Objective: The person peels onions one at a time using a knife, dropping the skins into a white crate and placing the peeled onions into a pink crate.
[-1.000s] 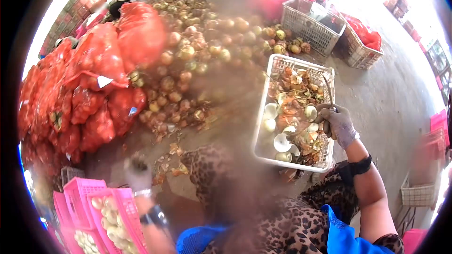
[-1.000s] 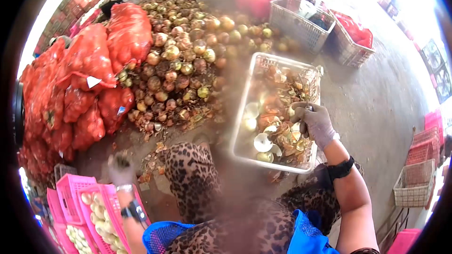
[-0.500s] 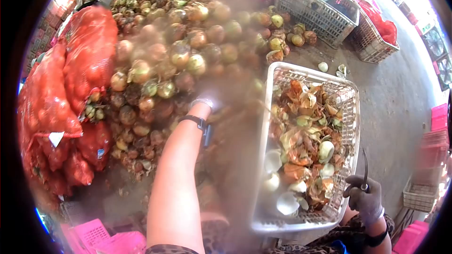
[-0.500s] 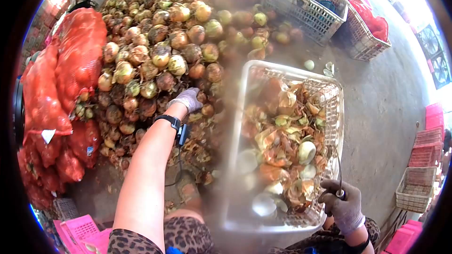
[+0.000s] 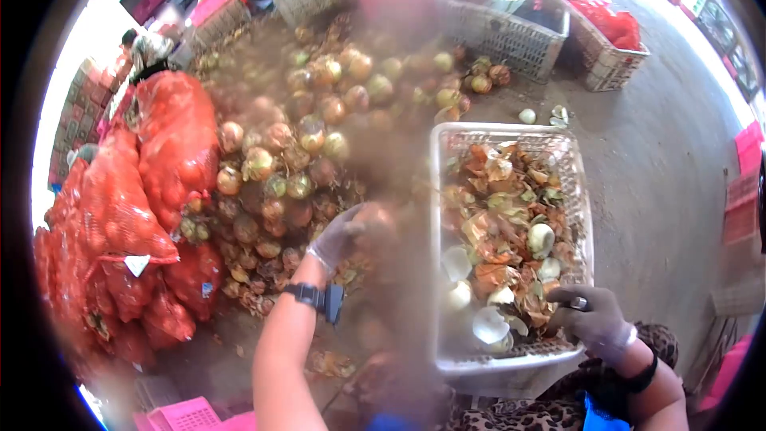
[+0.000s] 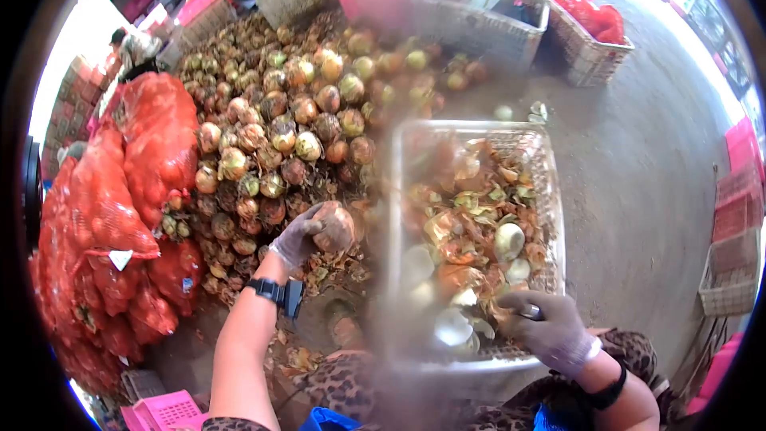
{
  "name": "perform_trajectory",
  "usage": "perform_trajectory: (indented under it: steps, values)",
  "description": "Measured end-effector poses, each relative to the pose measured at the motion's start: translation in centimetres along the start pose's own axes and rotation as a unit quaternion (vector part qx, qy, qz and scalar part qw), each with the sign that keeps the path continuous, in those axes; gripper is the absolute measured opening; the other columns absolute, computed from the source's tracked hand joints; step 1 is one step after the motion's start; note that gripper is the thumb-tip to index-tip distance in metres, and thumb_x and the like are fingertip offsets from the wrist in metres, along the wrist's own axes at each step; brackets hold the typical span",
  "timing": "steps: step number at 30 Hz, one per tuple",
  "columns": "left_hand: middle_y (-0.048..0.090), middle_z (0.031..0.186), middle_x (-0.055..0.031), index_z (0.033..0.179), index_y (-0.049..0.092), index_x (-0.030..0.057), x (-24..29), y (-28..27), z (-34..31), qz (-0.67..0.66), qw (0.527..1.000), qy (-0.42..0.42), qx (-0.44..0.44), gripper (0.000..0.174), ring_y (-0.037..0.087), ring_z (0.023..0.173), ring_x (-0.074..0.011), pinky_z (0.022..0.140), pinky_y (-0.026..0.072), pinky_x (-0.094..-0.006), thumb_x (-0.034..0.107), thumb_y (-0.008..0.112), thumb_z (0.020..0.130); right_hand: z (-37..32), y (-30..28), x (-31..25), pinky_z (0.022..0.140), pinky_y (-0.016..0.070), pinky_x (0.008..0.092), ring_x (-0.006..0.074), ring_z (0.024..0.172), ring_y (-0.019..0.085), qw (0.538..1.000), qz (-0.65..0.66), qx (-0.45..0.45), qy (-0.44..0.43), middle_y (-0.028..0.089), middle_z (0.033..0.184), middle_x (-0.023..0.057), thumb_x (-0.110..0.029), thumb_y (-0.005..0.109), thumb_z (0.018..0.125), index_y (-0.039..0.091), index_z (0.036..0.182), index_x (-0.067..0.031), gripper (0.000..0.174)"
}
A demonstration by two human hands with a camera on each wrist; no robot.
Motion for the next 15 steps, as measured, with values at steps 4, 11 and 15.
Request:
perform_trajectory:
  steps: [4, 11, 15]
  values:
    - [0.06, 0.115, -0.0126, 0.132, 0.046, 0.0005, 3.9, 12.0, -6.6, 0.025, 0.996, 0.003, -0.082, 0.077, 0.06, 0.105, -0.0247, 0.093, 0.0506, -0.0393, 0.034, 0.077, 0.07, -3.7, 3.9, -3.4, 0.062, 0.0458, 0.0212, 0.0036, 0.071, 0.052, 0.988, -0.004, -0.055, -0.145, 0.059, 0.083, -0.0047, -0.016, 0.068, 0.084, 0.057, 0.129, -0.0091, 0.046]
    - [0.056, 0.118, -0.0108, 0.132, 0.042, -0.0003, 5.3, 27.8, -13.2, 0.281, 0.955, 0.099, 0.002, 0.084, 0.056, 0.107, -0.0201, 0.091, 0.0501, -0.033, 0.06, 0.065, 0.079, -5.7, 5.7, -4.3, 0.065, 0.049, 0.0286, 0.0125, 0.075, 0.057, 0.915, 0.098, -0.043, -0.388, 0.062, 0.092, 0.0066, -0.017, 0.066, 0.085, 0.042, 0.138, -0.0062, 0.059]
    - [0.048, 0.125, -0.0127, 0.139, 0.028, 0.0112, 2.3, 32.6, -14.2, 0.405, 0.817, 0.409, -0.042, 0.089, 0.058, 0.103, -0.0224, 0.093, 0.0519, -0.0364, -0.003, 0.077, 0.066, -6.6, 3.2, -3.9, 0.062, 0.0474, 0.0311, 0.0154, 0.072, 0.056, 0.864, 0.044, 0.025, -0.501, 0.061, 0.089, 0.0078, -0.019, 0.059, 0.09, 0.056, 0.12, -0.003, 0.035]
Point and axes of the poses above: each hand's wrist, its own z-axis towards the middle knuckle, its own y-axis out of the palm, x = y × z, the point moved 4 cm from there along z, towards the middle knuckle
